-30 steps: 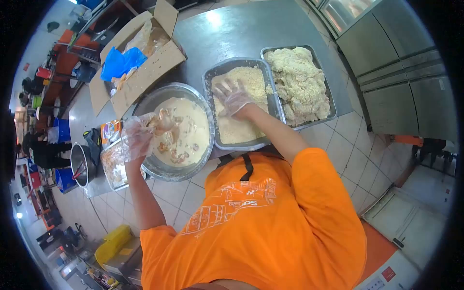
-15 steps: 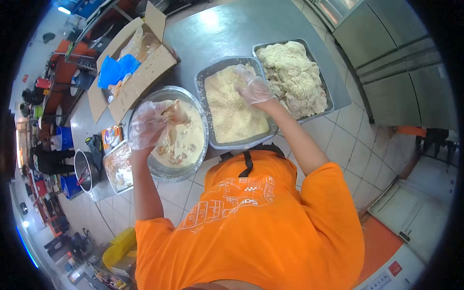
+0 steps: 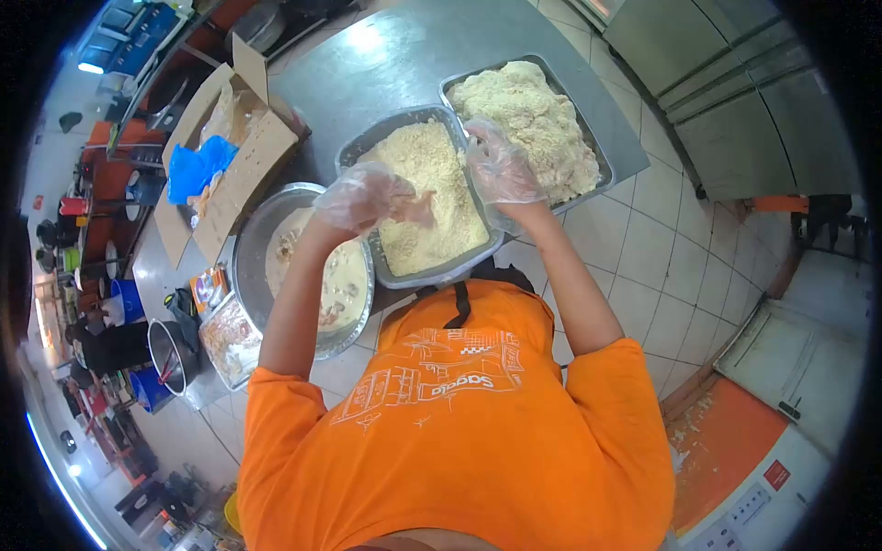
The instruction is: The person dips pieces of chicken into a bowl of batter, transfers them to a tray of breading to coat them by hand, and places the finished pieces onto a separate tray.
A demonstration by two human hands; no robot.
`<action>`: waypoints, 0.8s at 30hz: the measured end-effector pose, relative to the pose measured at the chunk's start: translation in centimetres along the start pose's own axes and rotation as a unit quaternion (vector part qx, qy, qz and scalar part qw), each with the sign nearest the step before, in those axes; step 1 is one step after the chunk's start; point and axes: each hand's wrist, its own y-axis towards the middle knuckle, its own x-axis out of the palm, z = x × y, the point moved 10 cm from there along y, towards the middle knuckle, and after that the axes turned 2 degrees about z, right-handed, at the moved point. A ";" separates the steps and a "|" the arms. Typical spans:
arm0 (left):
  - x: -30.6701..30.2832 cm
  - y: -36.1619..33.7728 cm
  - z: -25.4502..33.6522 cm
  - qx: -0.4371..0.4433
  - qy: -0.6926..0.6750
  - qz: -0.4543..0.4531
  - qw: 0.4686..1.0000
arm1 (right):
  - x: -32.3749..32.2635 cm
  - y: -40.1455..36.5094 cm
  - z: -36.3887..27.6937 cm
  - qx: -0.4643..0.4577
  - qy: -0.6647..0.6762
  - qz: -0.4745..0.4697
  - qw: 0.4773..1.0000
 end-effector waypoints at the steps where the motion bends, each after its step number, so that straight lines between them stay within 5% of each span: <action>1: 1.5 0.9 -0.9 0.001 0.000 0.000 1.000 | -0.3 -0.2 -0.1 -0.004 0.007 0.009 1.000; 4: 4.9 3.3 -6.1 -0.042 0.035 0.084 0.995 | 0.1 -0.5 -1.0 0.020 0.021 -0.021 0.999; 6: 3.7 4.2 -8.2 -0.128 0.143 0.145 0.971 | 1.3 -0.8 0.0 0.021 0.015 -0.033 0.999; 11: -1.1 1.0 -7.9 -0.145 0.147 0.232 0.951 | 4.8 -0.9 -0.3 0.054 -0.050 -0.134 0.988; 14: -2.9 -3.0 -7.4 -0.050 0.165 0.326 0.929 | 8.7 -1.2 0.5 0.051 -0.155 -0.233 0.959; 16: -3.1 -6.0 -6.8 -0.038 0.172 0.351 0.920 | 12.2 -1.5 3.1 -0.057 -0.318 -0.239 0.916; 17: -3.6 -7.0 -6.0 -0.043 0.170 0.355 0.918 | 13.1 -1.9 3.5 -0.061 -0.320 -0.243 0.914; 19: -3.1 -8.7 -8.0 -0.232 0.137 0.223 0.937 | 15.0 -3.6 4.4 -0.101 -0.477 -0.285 0.825; 20: -4.1 -10.6 -6.4 -0.146 0.145 0.323 0.924 | 15.3 -3.9 4.0 -0.105 -0.479 -0.291 0.822; 22: -3.2 -13.2 -7.0 -0.140 0.118 0.365 0.913 | 15.8 -6.0 6.5 0.043 -0.429 -0.431 0.793; 24: -3.5 -15.0 -6.4 -0.131 0.088 0.409 0.899 | 15.4 -6.8 3.8 0.042 -0.429 -0.446 0.784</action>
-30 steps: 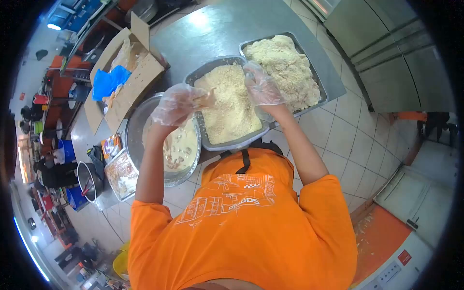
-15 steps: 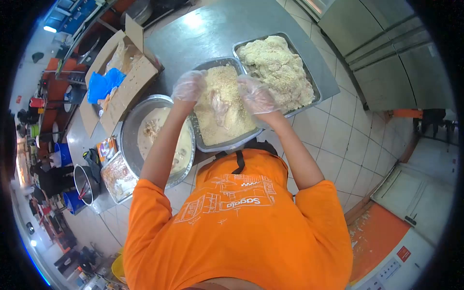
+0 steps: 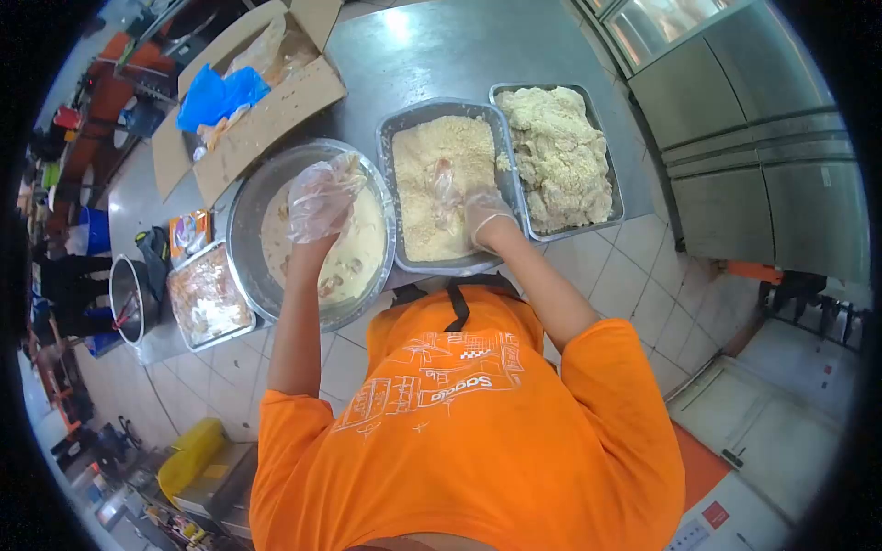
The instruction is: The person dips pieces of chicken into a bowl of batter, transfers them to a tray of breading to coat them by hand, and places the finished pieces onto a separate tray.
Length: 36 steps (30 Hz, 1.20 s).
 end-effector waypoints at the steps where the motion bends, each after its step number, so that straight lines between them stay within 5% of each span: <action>1: -0.3 -0.5 -0.5 -0.030 -0.024 0.003 0.999 | -0.2 -0.6 -0.6 -0.005 0.003 -0.009 1.000; 5: -1.5 -1.7 -1.5 -0.113 -0.037 -0.032 0.992 | 2.9 0.4 0.8 0.049 0.000 0.045 0.998; 8: -1.8 -2.5 -2.0 -0.095 0.002 -0.023 0.995 | 4.1 0.0 1.4 0.107 0.038 -0.010 0.994; 11: -2.2 -2.9 -2.9 -0.112 -0.003 -0.013 0.994 | 4.2 0.1 2.7 0.150 0.106 0.066 0.981; 14: -2.5 -3.0 -3.9 -0.159 -0.035 -0.005 0.987 | 5.5 0.8 3.7 0.156 0.128 0.017 0.979; 18: -3.6 -3.1 -5.0 -0.218 -0.074 -0.017 0.973 | 1.6 0.4 3.7 0.126 0.087 0.050 0.987; 21: -3.4 -3.5 -5.6 -0.213 -0.125 0.014 0.969 | -1.5 1.7 3.6 0.129 0.223 0.042 0.965; 23: -3.7 -2.7 -4.4 -0.183 -0.088 0.014 0.979 | -3.3 2.5 3.3 0.215 0.274 0.063 0.935; 29: -2.9 -4.0 -5.3 -0.228 -0.037 -0.067 0.971 | -7.8 4.4 0.6 0.114 0.219 0.102 0.964; 36: -4.4 -7.5 -6.9 -0.236 -0.058 -0.018 0.970 | -11.3 6.9 -4.3 0.053 0.128 0.170 0.976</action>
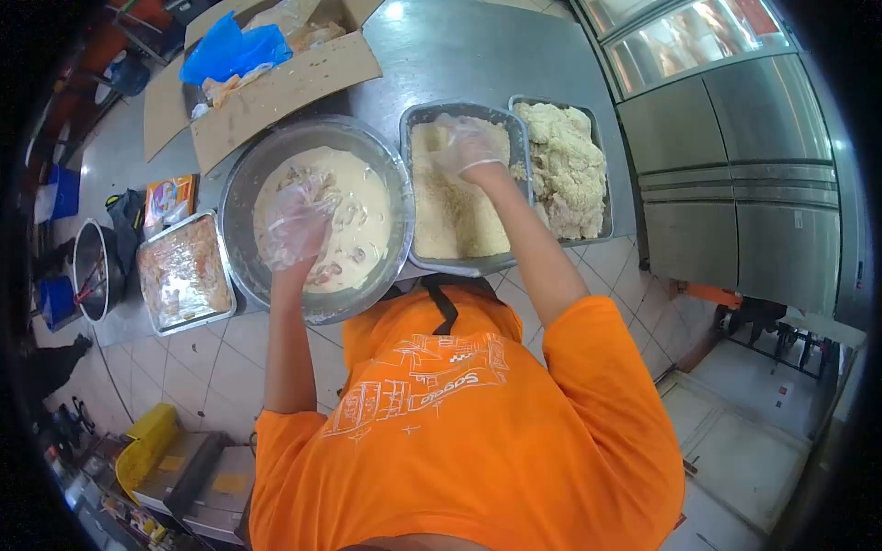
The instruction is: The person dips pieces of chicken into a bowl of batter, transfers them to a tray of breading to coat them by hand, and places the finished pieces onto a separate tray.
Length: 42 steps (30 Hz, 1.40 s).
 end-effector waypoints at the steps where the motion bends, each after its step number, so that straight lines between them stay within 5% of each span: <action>1: -0.2 -0.2 0.2 -0.012 0.003 -0.014 1.000 | 2.5 1.1 -0.5 -0.045 -0.046 0.023 0.998; 3: -0.5 -0.7 0.5 -0.024 0.010 -0.025 0.999 | 3.0 1.6 -3.5 -0.092 -0.089 0.048 0.991; 6: -0.6 -1.7 -0.8 -0.050 0.005 -0.005 0.999 | 5.6 2.8 -3.2 -0.054 -0.217 -0.047 0.973; 9: -1.5 -1.9 0.3 0.049 -0.004 0.059 0.997 | 8.8 5.2 -1.6 -0.098 -0.192 0.009 0.976; 12: -1.4 -1.4 -0.2 -0.056 -0.037 0.004 0.998 | 8.5 6.4 -1.0 -0.068 -0.160 0.044 0.984; 15: -1.9 -1.8 -0.5 -0.048 -0.021 0.021 0.998 | 9.4 7.5 0.2 -0.066 -0.179 -0.076 0.979; 17: -1.8 -1.9 -0.9 -0.043 -0.058 0.002 0.997 | 10.9 8.0 0.7 -0.127 -0.304 -0.153 0.932; 18: -1.8 -2.1 -0.9 -0.046 -0.061 -0.001 0.997 | 7.6 7.1 0.6 -0.107 -0.146 -0.124 0.976; 21: -2.7 -1.8 -0.7 -0.035 -0.030 0.043 0.998 | 0.9 2.6 -1.5 -0.093 -0.078 -0.100 0.988; 26: -1.6 -1.4 -1.4 -0.071 -0.041 0.015 0.997 | 0.5 -2.0 -0.2 -0.075 -0.046 -0.114 0.990; 28: -1.8 -1.4 -0.7 -0.058 -0.035 0.016 0.998 | 0.7 -4.5 -0.1 0.005 -0.058 -0.160 0.985; 31: -1.0 -1.9 -1.6 -0.036 -0.014 0.012 0.999 | 2.3 -5.2 1.6 -0.112 -0.020 -0.149 0.982; 35: 0.2 -2.2 -2.9 -0.011 -0.013 0.007 1.000 | 0.9 -5.1 3.1 -0.034 0.011 -0.163 0.986; 38: -0.4 -2.1 -1.5 0.029 0.003 0.018 0.999 | 3.3 -3.7 4.2 -0.054 -0.039 -0.048 0.997; 40: -0.4 -2.0 -1.6 -0.002 0.009 0.003 1.000 | 3.7 -3.7 2.2 -0.067 -0.133 0.132 0.980; 41: -0.1 -2.1 -2.1 -0.036 0.016 -0.011 0.999 | 5.5 -3.5 1.8 -0.067 -0.133 0.132 0.980; 42: 0.4 -2.7 -2.1 0.059 0.064 -0.004 0.996 | 7.6 -3.2 1.2 -0.086 -0.177 0.111 0.974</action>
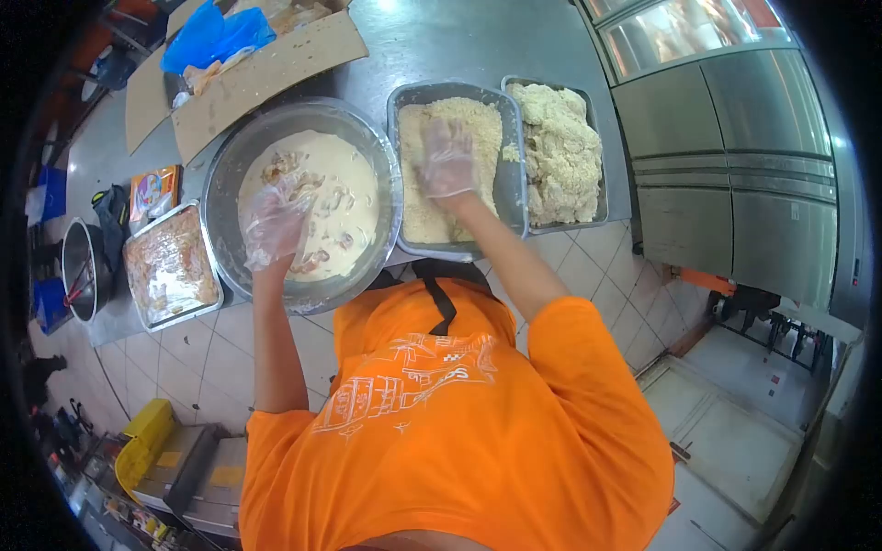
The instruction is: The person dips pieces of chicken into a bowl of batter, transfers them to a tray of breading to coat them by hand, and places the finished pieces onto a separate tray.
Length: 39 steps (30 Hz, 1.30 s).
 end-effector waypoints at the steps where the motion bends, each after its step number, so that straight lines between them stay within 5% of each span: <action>1: -0.1 0.2 0.5 0.003 -0.001 0.000 1.000 | 1.6 -0.1 -0.8 -0.025 -0.039 -0.020 0.999; 3: -0.8 0.5 -0.4 -0.081 -0.081 0.026 0.993 | 2.1 0.7 -0.7 -0.028 -0.006 -0.002 1.000; 5: -1.2 0.3 -0.3 -0.060 -0.054 0.022 0.997 | 1.2 1.4 -0.5 -0.024 0.032 0.043 0.998; 7: -1.3 0.1 -0.5 -0.047 -0.027 0.020 0.998 | 1.2 1.9 -0.5 -0.027 -0.003 0.017 0.999; 9: -0.5 -0.3 -2.2 -0.125 -0.075 -0.027 0.989 | 1.9 1.4 -0.2 -0.016 -0.033 -0.012 0.999; 12: -1.7 0.1 -1.7 -0.121 -0.074 -0.009 0.990 | 0.0 2.9 0.4 0.023 0.073 0.100 0.992; 15: -2.4 -0.2 -2.2 -0.171 -0.096 -0.013 0.980 | 2.5 2.1 -0.1 -0.001 -0.045 -0.004 0.999; 20: -3.6 -0.5 -3.2 -0.135 -0.056 0.020 0.989 | -0.2 2.3 2.3 0.037 0.086 0.132 0.987; 23: -3.3 -0.3 -3.2 -0.154 -0.046 -0.015 0.987 | 2.3 2.1 1.7 0.019 0.039 -0.007 0.999; 25: -2.7 -1.1 -3.7 -0.187 -0.018 -0.060 0.980 | 0.5 1.5 1.9 0.030 0.074 0.039 0.996; 27: -3.5 -1.1 -2.7 -0.119 -0.015 0.002 0.993 | -0.7 2.0 1.9 0.030 0.107 0.090 0.990; 29: -3.3 -1.0 -2.4 -0.134 -0.061 0.014 0.989 | 2.8 1.3 1.9 0.034 0.050 -0.073 0.995; 33: -3.4 -0.4 -1.9 -0.126 -0.096 0.042 0.986 | -1.5 2.6 2.6 0.006 0.036 0.008 0.999; 36: -2.6 -1.4 -2.8 -0.135 -0.085 0.021 0.987 | -7.5 2.7 6.4 0.059 0.206 0.103 0.971; 38: -2.1 -1.4 -2.9 -0.137 -0.090 0.011 0.986 | -3.6 3.2 7.6 0.067 0.138 -0.142 0.978; 39: -1.8 -1.4 -3.0 -0.138 -0.093 0.006 0.986 | -3.4 3.2 7.7 0.069 0.135 -0.138 0.979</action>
